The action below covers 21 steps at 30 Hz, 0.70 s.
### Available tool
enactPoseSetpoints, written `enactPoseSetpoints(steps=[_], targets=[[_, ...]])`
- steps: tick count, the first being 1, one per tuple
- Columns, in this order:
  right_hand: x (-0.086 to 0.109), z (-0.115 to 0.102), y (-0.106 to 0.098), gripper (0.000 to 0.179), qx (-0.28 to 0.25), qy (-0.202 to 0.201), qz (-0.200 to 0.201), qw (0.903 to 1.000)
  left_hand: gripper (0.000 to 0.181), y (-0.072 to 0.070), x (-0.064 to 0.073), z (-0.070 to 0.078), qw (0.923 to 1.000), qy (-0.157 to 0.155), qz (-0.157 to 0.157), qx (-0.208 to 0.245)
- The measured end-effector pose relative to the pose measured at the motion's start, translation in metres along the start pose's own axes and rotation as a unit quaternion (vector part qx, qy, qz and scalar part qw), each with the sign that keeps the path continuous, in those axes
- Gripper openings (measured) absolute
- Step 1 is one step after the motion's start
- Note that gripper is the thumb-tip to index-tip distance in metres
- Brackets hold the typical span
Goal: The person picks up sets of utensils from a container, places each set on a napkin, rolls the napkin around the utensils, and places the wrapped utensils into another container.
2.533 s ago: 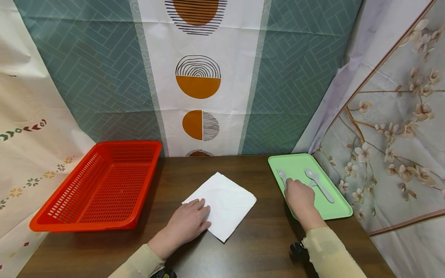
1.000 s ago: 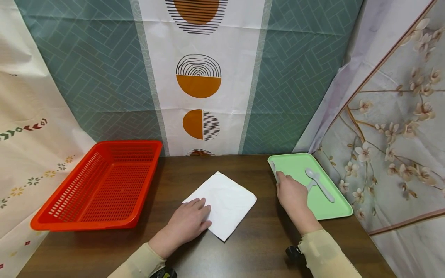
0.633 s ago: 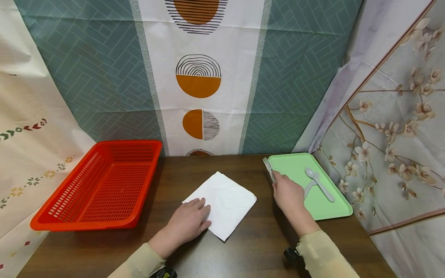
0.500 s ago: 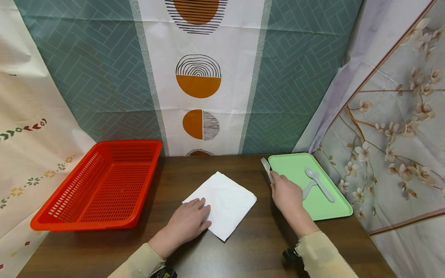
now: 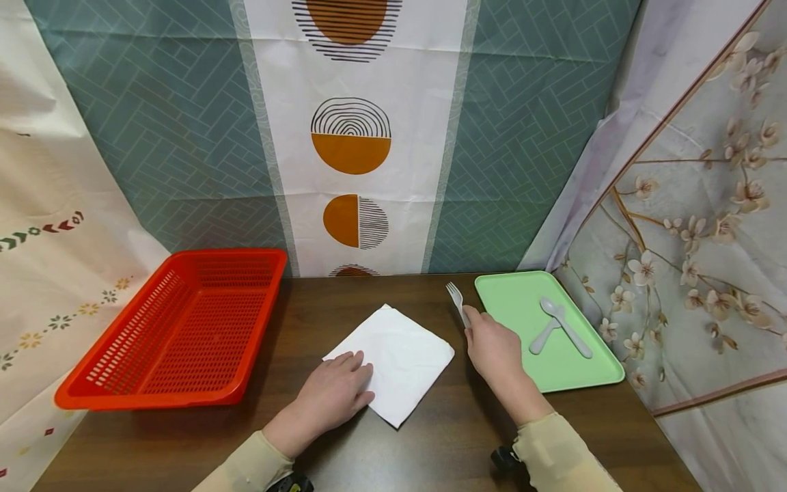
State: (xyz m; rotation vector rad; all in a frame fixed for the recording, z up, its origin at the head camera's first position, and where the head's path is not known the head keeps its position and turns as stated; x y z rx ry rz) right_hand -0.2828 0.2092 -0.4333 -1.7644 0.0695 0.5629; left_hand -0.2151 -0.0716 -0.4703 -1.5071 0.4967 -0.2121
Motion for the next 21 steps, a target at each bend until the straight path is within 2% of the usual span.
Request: enactPoseSetpoints(steps=[12,21], targets=[[0.001,-0.023,0.006,0.047,-0.018,-0.023,0.009,0.9995,0.037,0.0,0.0,0.0,1.0,-0.001,0.003,-0.001],[-0.001,-0.033,0.017,0.051,-0.028,-0.008,-0.024,0.9993,0.036,0.0,0.0,0.0,1.0,0.001,0.003,-0.001]])
Point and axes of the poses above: each hand's wrist, its own x-axis away from the middle knuckle, its own y-axis out of the palm, z = x × y, the point moved 6 cm from there along -x, towards the middle knuckle, and after that the axes turned 5 degrees about -y, right-handed, at the moved point
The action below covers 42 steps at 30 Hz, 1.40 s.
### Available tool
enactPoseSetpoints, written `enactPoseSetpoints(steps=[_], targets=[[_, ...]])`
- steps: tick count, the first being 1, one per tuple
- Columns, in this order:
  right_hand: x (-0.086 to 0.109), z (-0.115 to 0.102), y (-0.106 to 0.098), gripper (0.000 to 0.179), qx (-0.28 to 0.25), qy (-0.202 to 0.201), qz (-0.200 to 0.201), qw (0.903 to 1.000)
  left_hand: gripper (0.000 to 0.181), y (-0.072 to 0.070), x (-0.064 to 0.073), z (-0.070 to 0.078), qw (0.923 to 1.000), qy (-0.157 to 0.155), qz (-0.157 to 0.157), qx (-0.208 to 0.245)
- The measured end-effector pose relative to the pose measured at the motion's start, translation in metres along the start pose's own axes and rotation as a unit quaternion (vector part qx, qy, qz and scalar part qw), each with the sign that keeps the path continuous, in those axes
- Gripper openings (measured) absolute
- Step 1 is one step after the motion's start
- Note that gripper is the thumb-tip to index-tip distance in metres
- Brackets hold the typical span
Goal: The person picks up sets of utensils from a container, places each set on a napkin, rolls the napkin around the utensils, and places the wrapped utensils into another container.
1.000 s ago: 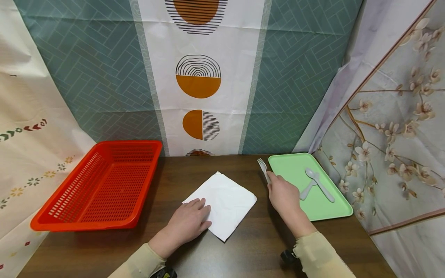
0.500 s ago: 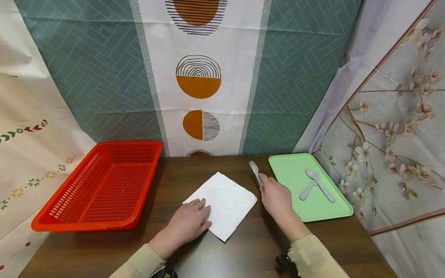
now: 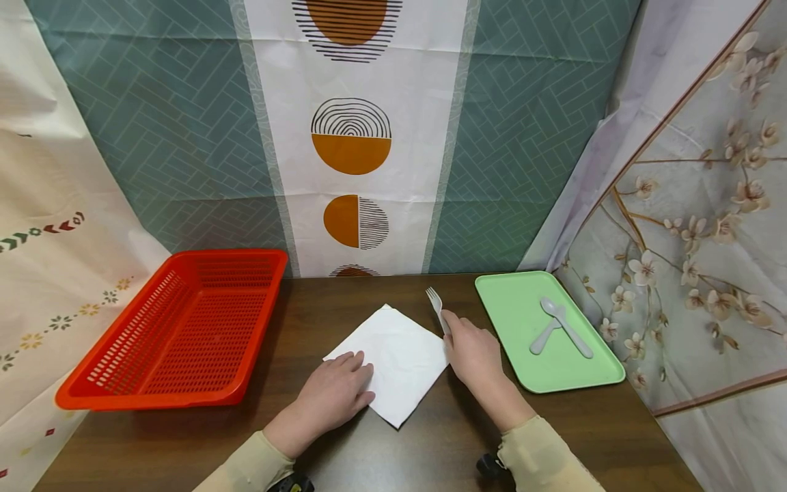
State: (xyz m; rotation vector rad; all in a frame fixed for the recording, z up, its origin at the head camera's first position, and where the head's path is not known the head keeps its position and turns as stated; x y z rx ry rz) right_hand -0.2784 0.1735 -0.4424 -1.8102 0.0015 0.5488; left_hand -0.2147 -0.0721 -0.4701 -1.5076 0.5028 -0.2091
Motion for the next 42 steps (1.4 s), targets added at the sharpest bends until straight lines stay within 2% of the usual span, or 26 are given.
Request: enactPoseSetpoints(steps=[12,24,38,42], targets=[[-0.004,-0.017,0.013,0.052,-0.011,-0.006,-0.02,0.9997,0.037,0.001,0.0,-0.001,1.0,-0.002,-0.004,-0.004],[-0.009,-0.036,0.025,0.054,-0.054,-0.006,-0.039,0.9978,0.037,0.001,0.0,-0.002,1.0,-0.002,-0.007,-0.006],[-0.01,-0.059,0.04,0.047,-0.07,-0.017,-0.065,0.9953,0.039,0.003,-0.001,0.001,0.9999,-0.002,-0.01,-0.006],[-0.012,-0.067,0.042,0.045,-0.075,-0.029,-0.062,0.9948,0.039,0.0,-0.001,0.001,0.9999,-0.001,-0.003,-0.013]])
Point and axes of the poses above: each hand's wrist, its own x-axis away from the middle knuckle, its own y-axis out of the palm, z = x × y, the point moved 6 cm from there along -x, towards the middle knuckle, and after that the axes turned 5 degrees about -y, right-handed, at the moved point
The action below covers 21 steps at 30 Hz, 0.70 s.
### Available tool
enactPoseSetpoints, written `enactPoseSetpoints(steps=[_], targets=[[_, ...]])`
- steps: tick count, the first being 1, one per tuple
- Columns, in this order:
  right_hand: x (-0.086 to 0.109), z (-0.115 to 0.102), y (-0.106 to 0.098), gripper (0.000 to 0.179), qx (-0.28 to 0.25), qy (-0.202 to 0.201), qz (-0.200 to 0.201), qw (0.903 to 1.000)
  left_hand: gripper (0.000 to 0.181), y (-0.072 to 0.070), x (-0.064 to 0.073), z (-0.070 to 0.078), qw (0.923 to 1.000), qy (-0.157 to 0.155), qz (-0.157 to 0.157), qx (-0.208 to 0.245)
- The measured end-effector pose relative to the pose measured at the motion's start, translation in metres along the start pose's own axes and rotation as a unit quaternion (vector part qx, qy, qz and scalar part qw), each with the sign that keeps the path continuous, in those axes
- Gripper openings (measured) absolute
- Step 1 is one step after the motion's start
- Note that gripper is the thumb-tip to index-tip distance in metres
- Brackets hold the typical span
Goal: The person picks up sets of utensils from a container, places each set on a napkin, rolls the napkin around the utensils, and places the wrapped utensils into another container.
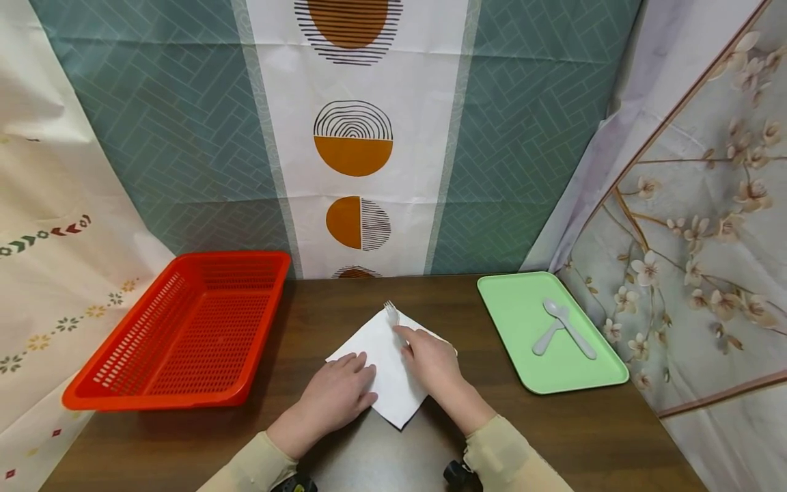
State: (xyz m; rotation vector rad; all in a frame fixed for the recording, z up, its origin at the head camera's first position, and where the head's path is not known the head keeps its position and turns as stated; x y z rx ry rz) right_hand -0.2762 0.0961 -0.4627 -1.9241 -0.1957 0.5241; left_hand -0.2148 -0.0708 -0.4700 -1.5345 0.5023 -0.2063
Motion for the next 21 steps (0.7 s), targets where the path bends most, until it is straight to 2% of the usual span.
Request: enactPoseSetpoints(steps=[6,12,21], targets=[[-0.004,-0.007,0.004,0.043,0.007,-0.014,0.007,0.9999,0.037,0.0,0.0,0.0,0.9999,0.007,0.012,-0.004],[-0.009,-0.012,0.006,0.038,-0.005,-0.017,0.007,0.9998,0.038,0.0,0.0,0.0,0.9999,0.007,0.006,-0.004],[-0.011,-0.015,0.015,0.033,-0.021,0.01,-0.024,0.9994,0.038,-0.001,0.0,0.0,1.0,0.006,0.006,-0.004]])
Point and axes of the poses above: each hand's wrist, its own x-axis away from the middle knuckle, its own y-axis out of the palm, z = x × y, the point moved 6 cm from there along -x, towards the middle knuckle, and after that the axes turned 5 degrees about -y, right-handed, at the moved point
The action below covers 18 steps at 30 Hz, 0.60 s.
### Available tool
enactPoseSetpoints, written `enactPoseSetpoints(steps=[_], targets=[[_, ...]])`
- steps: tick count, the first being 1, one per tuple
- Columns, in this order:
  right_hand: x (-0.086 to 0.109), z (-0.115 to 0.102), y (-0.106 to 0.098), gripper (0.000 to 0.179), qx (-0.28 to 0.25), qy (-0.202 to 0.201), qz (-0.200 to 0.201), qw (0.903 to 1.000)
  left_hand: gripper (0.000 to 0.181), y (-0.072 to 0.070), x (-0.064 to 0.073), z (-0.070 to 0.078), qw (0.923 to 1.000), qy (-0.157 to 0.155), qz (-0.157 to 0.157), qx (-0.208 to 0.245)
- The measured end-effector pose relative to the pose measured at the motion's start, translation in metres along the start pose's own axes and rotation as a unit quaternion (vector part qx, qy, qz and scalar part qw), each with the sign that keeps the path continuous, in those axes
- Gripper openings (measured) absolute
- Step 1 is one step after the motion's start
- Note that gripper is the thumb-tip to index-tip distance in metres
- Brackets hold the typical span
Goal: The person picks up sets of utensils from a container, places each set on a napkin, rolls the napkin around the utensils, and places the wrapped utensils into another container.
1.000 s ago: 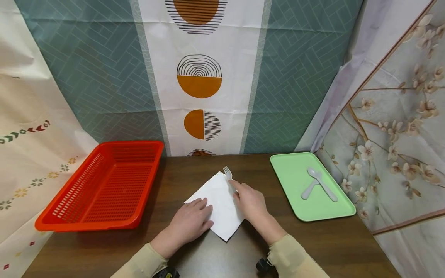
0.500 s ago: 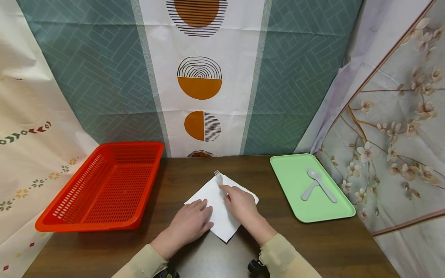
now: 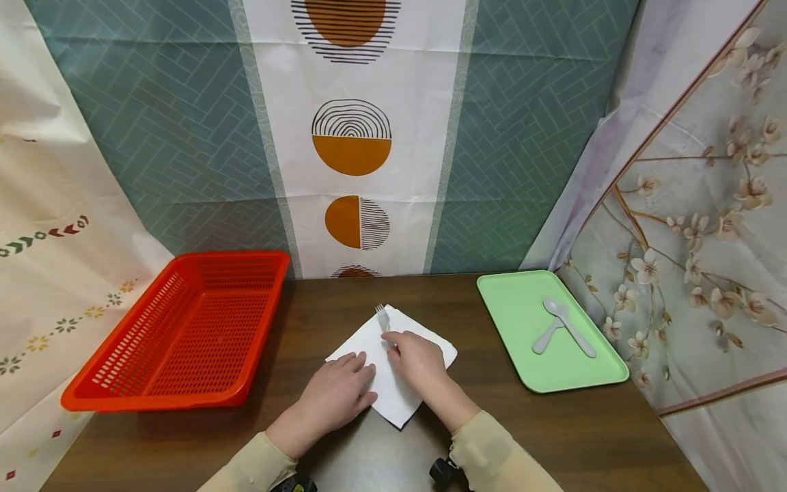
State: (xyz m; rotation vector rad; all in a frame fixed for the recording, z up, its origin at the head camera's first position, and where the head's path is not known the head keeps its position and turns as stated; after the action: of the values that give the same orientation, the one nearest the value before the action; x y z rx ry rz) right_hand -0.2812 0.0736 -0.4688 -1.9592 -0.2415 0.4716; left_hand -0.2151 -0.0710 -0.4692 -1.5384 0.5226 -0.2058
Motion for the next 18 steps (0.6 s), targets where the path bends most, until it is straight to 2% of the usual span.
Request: enactPoseSetpoints(steps=[18], targets=[[-0.0069,-0.0041,0.0101,0.032,0.008,0.013,-0.007,0.9999,0.04,0.0008,-0.0002,-0.0002,1.0,-0.004,-0.006,-0.001]])
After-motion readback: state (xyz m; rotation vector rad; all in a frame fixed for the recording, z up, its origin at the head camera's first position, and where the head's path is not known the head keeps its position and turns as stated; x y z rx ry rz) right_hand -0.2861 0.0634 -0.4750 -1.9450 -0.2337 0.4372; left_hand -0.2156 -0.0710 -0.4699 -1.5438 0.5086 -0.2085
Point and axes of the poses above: each hand's wrist, its own x-axis away from the middle knuckle, its own y-axis out of the palm, z = x × y, the point moved 6 cm from there along -x, towards the middle knuckle, and after that the axes turned 5 degrees about -y, right-handed, at the moved point
